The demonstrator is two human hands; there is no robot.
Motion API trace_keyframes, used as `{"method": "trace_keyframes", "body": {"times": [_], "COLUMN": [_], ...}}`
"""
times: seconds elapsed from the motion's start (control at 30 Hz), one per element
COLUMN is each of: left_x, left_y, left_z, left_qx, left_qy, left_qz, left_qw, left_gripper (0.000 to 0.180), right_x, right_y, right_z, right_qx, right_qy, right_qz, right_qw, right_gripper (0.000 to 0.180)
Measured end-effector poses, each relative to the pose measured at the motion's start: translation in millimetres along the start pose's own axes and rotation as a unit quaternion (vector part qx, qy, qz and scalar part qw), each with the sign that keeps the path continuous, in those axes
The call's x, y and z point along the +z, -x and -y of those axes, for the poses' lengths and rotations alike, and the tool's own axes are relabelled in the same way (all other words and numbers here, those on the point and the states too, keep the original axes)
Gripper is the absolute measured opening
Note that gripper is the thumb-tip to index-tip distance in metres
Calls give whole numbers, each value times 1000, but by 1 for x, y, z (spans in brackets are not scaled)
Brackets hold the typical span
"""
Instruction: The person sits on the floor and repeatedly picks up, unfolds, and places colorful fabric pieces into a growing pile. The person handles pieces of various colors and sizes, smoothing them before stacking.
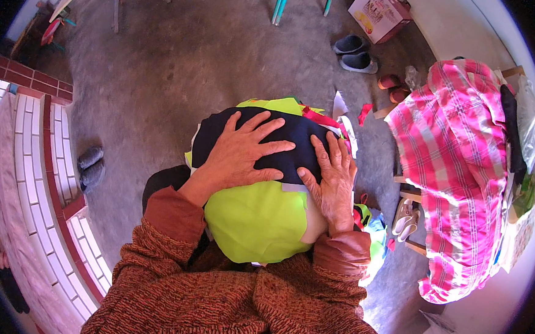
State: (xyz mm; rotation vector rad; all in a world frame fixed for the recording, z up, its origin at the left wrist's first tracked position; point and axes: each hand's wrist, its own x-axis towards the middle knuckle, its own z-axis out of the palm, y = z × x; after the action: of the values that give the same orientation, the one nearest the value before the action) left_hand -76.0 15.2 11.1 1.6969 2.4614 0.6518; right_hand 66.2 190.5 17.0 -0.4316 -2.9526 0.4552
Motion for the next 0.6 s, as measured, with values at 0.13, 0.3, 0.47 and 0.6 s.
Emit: {"method": "trace_keyframes", "body": {"times": [0.13, 0.3, 0.47, 0.6], "left_x": [-1, 0, 1, -1], "left_y": [1, 2, 3, 4], "left_z": [-1, -2, -3, -5], "left_qx": [2, 3, 4, 2], "left_qy": [1, 0, 0, 2], "left_qz": [-3, -12, -10, -6], "left_qw": [1000, 1000, 1000, 1000], "left_gripper": [56, 54, 56, 56], "right_x": [1, 3, 4, 7], "right_y": [1, 2, 5, 7], "right_z": [1, 0, 0, -1], "right_qx": [-1, -2, -6, -8], "right_qy": [-3, -8, -3, -1], "right_qz": [-12, -21, -33, -46], "right_qw": [1000, 1000, 999, 999], "right_gripper": [62, 62, 62, 61]}}
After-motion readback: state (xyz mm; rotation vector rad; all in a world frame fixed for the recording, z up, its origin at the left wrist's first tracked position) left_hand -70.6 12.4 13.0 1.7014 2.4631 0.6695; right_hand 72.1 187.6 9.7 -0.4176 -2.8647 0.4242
